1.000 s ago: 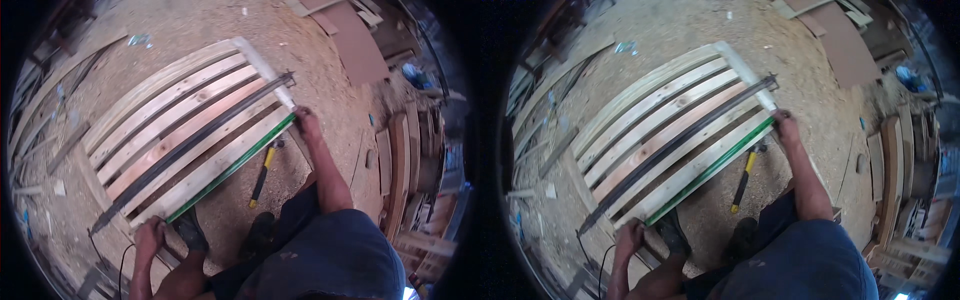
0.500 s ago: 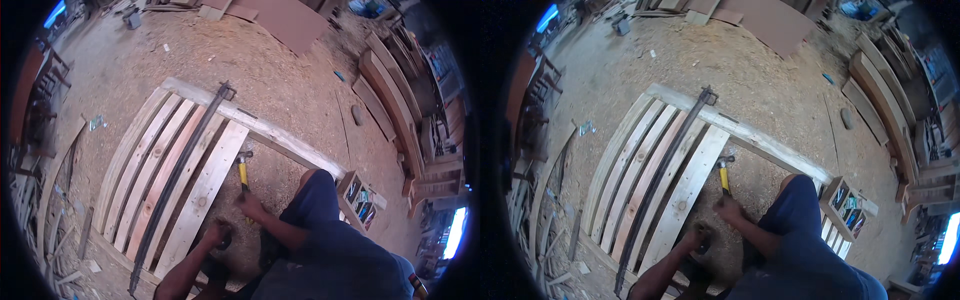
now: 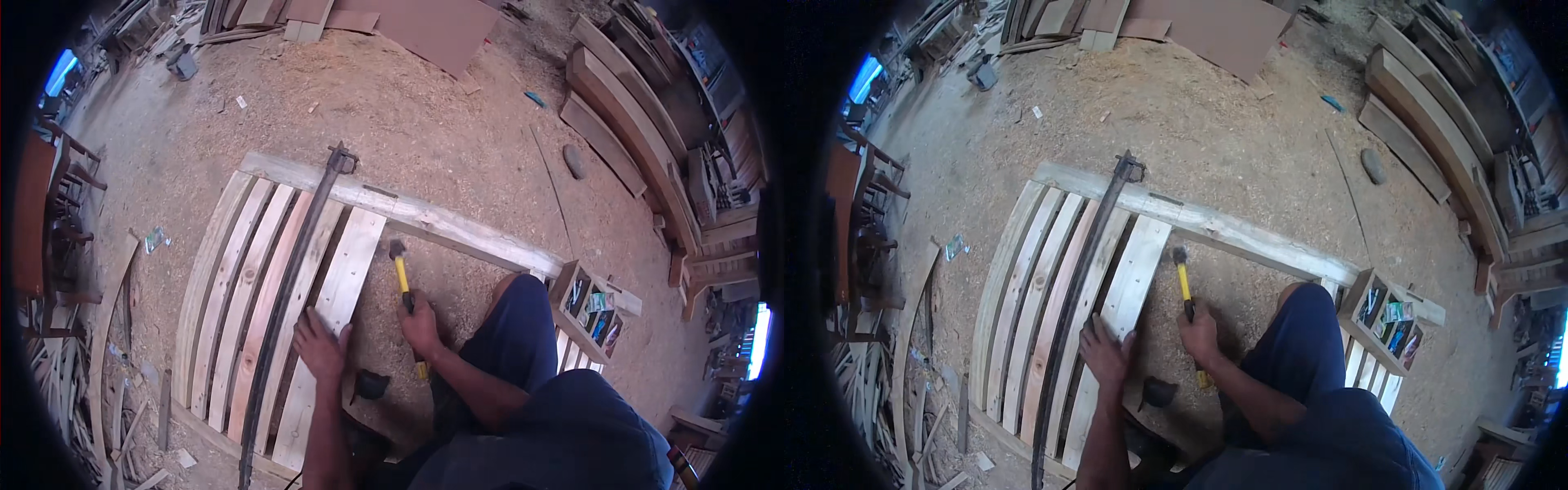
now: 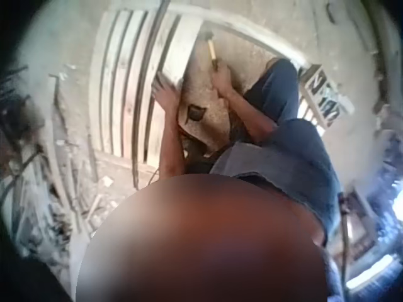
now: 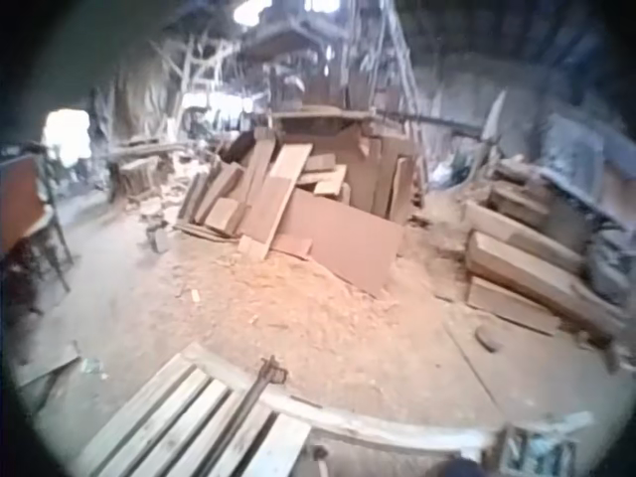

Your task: Measuring, clamping, and hammering nails into wooden slats to assemble a frame.

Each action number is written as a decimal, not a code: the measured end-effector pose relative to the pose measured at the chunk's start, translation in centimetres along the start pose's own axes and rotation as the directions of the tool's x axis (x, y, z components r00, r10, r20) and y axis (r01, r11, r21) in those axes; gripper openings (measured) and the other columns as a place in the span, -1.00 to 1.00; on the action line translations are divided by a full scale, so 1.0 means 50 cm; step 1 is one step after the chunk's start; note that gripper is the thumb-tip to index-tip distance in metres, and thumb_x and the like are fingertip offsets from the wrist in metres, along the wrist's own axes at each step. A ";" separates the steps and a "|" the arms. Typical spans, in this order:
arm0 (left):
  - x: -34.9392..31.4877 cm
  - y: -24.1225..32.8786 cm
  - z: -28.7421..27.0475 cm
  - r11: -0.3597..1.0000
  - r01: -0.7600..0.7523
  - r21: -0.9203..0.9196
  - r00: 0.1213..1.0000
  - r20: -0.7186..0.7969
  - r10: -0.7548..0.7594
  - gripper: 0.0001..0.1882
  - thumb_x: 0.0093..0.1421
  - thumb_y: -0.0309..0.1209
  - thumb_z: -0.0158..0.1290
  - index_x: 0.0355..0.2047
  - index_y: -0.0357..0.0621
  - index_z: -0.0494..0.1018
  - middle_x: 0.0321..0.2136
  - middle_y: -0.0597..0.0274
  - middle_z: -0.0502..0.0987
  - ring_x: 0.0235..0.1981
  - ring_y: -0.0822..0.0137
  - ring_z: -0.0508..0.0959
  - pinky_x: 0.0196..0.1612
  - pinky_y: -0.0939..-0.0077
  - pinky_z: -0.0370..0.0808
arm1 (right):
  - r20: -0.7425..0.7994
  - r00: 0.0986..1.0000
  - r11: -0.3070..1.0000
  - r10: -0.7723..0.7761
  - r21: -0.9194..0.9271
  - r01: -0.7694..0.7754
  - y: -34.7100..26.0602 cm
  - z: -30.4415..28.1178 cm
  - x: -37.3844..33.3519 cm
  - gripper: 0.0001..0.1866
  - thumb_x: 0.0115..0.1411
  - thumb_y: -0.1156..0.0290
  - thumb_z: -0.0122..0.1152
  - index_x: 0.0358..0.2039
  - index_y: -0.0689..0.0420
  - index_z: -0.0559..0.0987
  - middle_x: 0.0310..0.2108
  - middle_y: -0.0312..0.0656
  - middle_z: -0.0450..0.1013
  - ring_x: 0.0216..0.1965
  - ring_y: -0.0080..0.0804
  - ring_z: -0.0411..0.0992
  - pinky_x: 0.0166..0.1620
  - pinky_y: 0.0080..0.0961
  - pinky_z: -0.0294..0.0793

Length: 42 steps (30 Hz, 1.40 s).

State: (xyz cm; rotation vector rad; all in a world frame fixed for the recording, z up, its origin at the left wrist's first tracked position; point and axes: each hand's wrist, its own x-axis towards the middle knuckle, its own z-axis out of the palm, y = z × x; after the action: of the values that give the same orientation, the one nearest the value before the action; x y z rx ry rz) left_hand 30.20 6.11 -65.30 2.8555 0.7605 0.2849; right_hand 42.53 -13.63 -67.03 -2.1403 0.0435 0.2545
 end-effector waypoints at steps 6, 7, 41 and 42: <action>0.048 -0.038 0.058 0.987 -0.069 0.145 0.998 -0.004 0.070 0.08 0.26 0.29 0.10 0.50 -0.28 0.07 0.11 -0.21 0.45 0.14 -0.21 0.42 0.17 -0.19 0.35 | -0.042 0.981 0.958 -0.191 0.210 0.196 -0.281 -0.140 0.140 -0.59 0.52 0.08 0.06 0.05 0.22 0.44 -0.49 -0.31 0.41 -0.54 -0.55 0.35 -0.51 -0.51 0.35; 0.059 -0.044 0.066 0.991 -0.053 0.122 0.998 0.027 0.050 0.09 0.25 0.31 0.09 0.49 -0.29 0.08 0.11 -0.22 0.45 0.13 -0.21 0.43 0.15 -0.18 0.36 | -0.031 0.983 0.961 -0.180 0.209 0.183 -0.309 -0.153 0.155 -0.59 0.52 0.08 0.06 0.05 0.22 0.44 -0.49 -0.31 0.41 -0.54 -0.55 0.35 -0.51 -0.51 0.35; 0.126 -0.104 0.098 0.988 0.150 -0.047 0.947 0.294 -0.130 0.11 0.18 0.30 0.17 0.48 -0.24 0.11 0.09 -0.28 0.46 0.08 -0.25 0.50 0.15 -0.10 0.43 | -0.159 0.851 0.763 -0.500 0.384 0.520 -0.444 -0.070 0.294 -0.43 0.54 -0.22 -0.17 -0.19 0.09 0.44 -0.56 -0.21 0.39 -0.63 -0.45 0.36 -0.55 -0.42 0.41; 0.126 -0.112 0.100 0.986 0.159 -0.041 0.946 0.294 -0.140 0.11 0.18 0.30 0.17 0.48 -0.24 0.11 0.09 -0.28 0.46 0.08 -0.25 0.50 0.15 -0.10 0.43 | -0.150 0.852 0.762 -0.501 0.390 0.517 -0.437 -0.043 0.293 -0.43 0.54 -0.22 -0.17 -0.19 0.09 0.44 -0.56 -0.21 0.39 -0.63 -0.45 0.36 -0.55 -0.42 0.41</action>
State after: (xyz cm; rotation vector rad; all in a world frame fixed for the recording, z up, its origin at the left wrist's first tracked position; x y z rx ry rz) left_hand 34.04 13.47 -70.43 2.6752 0.8809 -0.1273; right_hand 60.04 -2.38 -50.82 -1.6457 -0.4291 -0.1145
